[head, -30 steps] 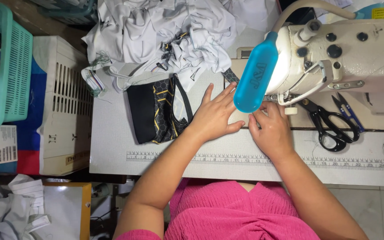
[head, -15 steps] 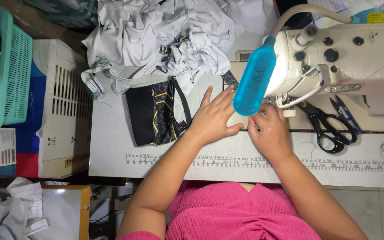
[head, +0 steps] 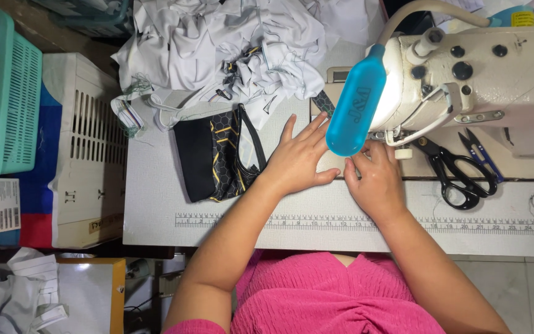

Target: Trimming fabric with scissors and folding a garment component at a sewing station

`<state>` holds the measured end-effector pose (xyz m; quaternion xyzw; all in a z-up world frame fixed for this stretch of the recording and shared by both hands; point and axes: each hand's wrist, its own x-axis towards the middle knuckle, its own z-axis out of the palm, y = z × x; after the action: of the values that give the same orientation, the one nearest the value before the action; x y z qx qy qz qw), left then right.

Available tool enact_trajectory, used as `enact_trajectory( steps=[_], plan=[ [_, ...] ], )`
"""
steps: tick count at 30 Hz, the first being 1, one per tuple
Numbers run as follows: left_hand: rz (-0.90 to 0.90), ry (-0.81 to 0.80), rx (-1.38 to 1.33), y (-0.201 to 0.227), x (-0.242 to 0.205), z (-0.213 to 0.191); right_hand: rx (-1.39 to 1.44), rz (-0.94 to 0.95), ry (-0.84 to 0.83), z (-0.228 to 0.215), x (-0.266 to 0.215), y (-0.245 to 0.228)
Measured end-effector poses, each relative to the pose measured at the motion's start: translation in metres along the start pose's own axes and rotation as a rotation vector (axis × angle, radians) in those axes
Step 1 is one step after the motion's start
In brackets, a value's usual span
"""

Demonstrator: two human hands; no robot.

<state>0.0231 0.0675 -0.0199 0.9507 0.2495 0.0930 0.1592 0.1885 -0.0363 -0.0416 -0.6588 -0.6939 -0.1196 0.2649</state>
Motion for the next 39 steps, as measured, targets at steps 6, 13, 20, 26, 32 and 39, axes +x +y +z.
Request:
enact_trajectory(
  steps=[6, 13, 20, 26, 32, 39],
  plan=[
    [0.000, -0.011, -0.010, -0.001, 0.000, 0.002, -0.052, 0.049, -0.025, 0.004, -0.007, 0.012],
    [-0.009, 0.014, -0.009, 0.002, -0.002, 0.002, -0.072, 0.016, -0.004, 0.005, -0.008, 0.013],
    [-0.021, 0.026, -0.017, 0.006, -0.004, -0.003, -0.092, 0.025, 0.013, 0.006, -0.009, 0.013],
    [-0.027, 0.039, 0.000, 0.007, -0.005, -0.002, -0.111, 0.033, 0.014, 0.008, -0.012, 0.015],
    [-0.032, 0.054, -0.002, 0.008, -0.005, -0.004, -0.076, 0.044, 0.023, 0.005, -0.013, 0.017],
    [-0.050, 0.067, -0.014, 0.009, -0.005, -0.005, 0.013, 0.050, 0.012, -0.006, -0.028, 0.022]
  ],
)
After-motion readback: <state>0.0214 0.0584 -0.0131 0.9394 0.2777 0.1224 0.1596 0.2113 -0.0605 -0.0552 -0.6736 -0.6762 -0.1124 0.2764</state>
